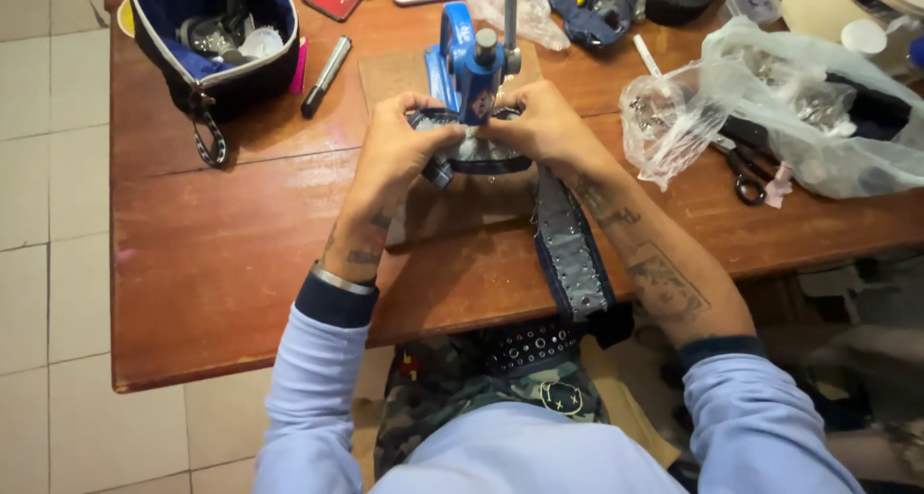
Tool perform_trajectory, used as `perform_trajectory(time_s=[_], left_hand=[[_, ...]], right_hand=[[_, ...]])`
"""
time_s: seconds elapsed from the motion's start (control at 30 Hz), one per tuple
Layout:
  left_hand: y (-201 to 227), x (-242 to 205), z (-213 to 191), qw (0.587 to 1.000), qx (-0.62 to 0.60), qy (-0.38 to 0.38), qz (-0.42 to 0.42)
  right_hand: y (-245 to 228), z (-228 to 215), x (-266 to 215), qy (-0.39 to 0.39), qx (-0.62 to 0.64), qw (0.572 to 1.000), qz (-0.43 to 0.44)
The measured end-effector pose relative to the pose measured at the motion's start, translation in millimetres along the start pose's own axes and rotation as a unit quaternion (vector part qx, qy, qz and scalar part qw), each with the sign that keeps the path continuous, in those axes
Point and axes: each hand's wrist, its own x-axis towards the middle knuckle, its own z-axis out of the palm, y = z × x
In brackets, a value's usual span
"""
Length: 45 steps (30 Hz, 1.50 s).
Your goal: Use a manual grommet press to attach metal eyelets to a fabric strap.
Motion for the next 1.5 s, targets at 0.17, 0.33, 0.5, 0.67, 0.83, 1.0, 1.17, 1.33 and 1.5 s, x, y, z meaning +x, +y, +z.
perform_trajectory(time_s=[0.17,0.33,0.5,0.67,0.83,1.0,1.17,1.33,1.5], left_hand=[[7.4,-4.9,10.7,0.999,-0.018,0.030,-0.019],[-5.1,-2.5,11.5,0.998,-0.008,0.068,-0.002],[-8.0,3.7,10.4,0.994,-0.090,0.056,-0.041],[-7.7,7.2,5.6,0.993,-0.100,0.047,-0.030],[-2.6,-28.1,2.5,0.996,-0.071,0.051,-0.027],[-2.8,-83.6,1.8,0.991,-0.103,0.048,-0.068],[32.1,-155.8,20.3,0.866,-0.490,0.021,-0.094],[9.3,-216.5,61.7,0.907,-0.406,0.051,-0.099],[26.6,-251.7,30.5,0.976,-0.132,0.173,-0.007]], right_hand=[[5.2,0.4,2.4,-0.014,0.015,1.000,-0.013],[-4.4,4.4,-2.9,0.008,-0.009,1.000,0.025],[-1.7,-1.2,-3.3,0.012,-0.030,0.997,-0.071],[21.5,-12.8,4.4,0.016,0.056,0.996,0.066],[4.4,-6.8,-29.5,-0.012,0.094,0.990,0.105],[7.0,10.4,-87.9,-0.036,0.146,0.977,0.150],[-10.1,65.2,-139.7,0.098,0.424,0.896,0.088],[15.3,127.8,-181.5,0.225,0.386,0.894,-0.022],[25.5,132.6,-237.4,0.105,0.254,0.961,-0.001]])
